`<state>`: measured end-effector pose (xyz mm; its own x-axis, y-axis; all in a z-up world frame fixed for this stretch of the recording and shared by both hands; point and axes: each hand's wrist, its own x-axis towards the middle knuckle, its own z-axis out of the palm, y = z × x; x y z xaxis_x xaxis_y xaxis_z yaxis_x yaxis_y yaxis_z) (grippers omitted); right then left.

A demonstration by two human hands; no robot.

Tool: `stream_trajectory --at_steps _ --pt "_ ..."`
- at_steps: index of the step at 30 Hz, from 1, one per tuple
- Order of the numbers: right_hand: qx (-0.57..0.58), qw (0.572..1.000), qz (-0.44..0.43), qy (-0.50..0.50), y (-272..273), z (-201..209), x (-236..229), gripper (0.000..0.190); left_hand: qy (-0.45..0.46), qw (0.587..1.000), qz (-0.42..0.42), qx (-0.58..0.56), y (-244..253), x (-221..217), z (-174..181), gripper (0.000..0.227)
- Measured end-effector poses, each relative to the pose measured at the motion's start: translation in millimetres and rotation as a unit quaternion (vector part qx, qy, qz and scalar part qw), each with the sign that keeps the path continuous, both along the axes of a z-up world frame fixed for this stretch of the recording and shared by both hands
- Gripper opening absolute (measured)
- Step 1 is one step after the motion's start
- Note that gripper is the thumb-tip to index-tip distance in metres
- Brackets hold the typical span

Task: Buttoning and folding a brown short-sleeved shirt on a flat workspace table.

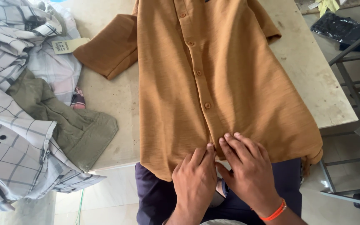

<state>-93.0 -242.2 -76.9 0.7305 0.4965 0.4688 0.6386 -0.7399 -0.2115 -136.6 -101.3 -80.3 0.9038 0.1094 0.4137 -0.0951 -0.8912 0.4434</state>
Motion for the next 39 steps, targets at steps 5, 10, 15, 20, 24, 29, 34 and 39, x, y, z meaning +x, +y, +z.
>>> stream_trajectory --at_steps 5,10,15,20,24,29,34,39 --pt "0.044 0.998 -0.009 -0.047 -3 -17 3 0.035 -0.001 0.998 0.017 -0.057 -3 -6 -4 0.028" --pt "0.047 0.997 0.003 -0.061 -1 0 7 0.028 -0.011 0.994 0.036 -0.100 -5 -6 0 0.028" --pt "0.095 0.994 -0.023 -0.058 7 4 -3 0.021 0.019 0.991 0.028 -0.131 10 -11 35 0.029" --pt "0.106 0.981 -0.119 0.108 10 40 0 0.017 0.314 0.949 0.016 0.001 27 3 89 0.023" --pt "0.072 0.970 -0.105 0.206 -9 40 12 0.020 0.271 0.961 0.041 -0.023 25 1 80 0.024" --pt "0.014 0.974 -0.069 0.214 -15 39 25 0.022 0.086 0.991 0.017 -0.106 18 6 49 0.027" --pt "0.094 0.980 -0.064 0.164 -4 25 15 0.016 0.059 0.993 0.010 -0.104 14 18 32 0.025" --pt "0.160 0.973 -0.012 0.164 -10 14 16 0.015 0.044 0.995 0.036 -0.087 7 18 25 0.013"
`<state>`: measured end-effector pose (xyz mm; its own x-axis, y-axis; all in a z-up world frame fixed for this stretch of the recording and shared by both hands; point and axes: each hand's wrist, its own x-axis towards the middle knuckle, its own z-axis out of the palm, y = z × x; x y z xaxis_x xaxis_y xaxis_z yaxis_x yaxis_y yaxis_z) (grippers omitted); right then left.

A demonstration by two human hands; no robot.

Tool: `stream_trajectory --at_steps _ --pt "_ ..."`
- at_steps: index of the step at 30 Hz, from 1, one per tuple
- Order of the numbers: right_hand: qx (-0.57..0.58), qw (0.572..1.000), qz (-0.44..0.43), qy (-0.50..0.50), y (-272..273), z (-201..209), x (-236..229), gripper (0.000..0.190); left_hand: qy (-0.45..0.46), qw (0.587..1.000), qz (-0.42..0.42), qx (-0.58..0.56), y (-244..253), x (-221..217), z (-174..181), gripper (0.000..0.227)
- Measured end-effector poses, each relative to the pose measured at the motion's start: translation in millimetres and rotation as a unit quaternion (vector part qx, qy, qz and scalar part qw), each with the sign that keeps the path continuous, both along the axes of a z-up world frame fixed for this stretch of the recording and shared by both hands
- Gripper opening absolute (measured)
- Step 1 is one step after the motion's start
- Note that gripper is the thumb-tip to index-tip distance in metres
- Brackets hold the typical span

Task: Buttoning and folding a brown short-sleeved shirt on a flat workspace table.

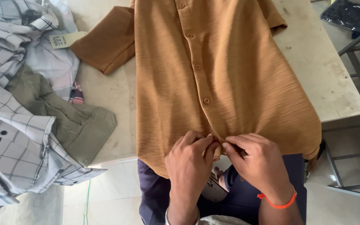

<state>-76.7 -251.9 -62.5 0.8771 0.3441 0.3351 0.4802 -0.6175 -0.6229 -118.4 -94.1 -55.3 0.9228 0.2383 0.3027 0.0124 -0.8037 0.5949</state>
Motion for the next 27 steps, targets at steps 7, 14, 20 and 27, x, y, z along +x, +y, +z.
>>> stream_trajectory --at_steps 7,14,20,27 --pt "0.073 0.994 0.008 0.084 -6 -10 1 0.015 0.002 0.997 -0.012 -0.073 5 -3 2 0.012" --pt "0.187 0.967 0.029 0.172 -11 -27 0 0.013 -0.001 0.993 -0.019 -0.114 8 -7 4 0.011" --pt "0.266 0.930 -0.018 0.255 -30 -44 1 0.012 0.017 0.993 0.045 -0.112 4 -6 15 0.009" --pt "0.212 0.967 0.035 0.137 -17 -29 1 0.012 -0.016 0.996 0.035 -0.086 -1 -5 9 0.011"
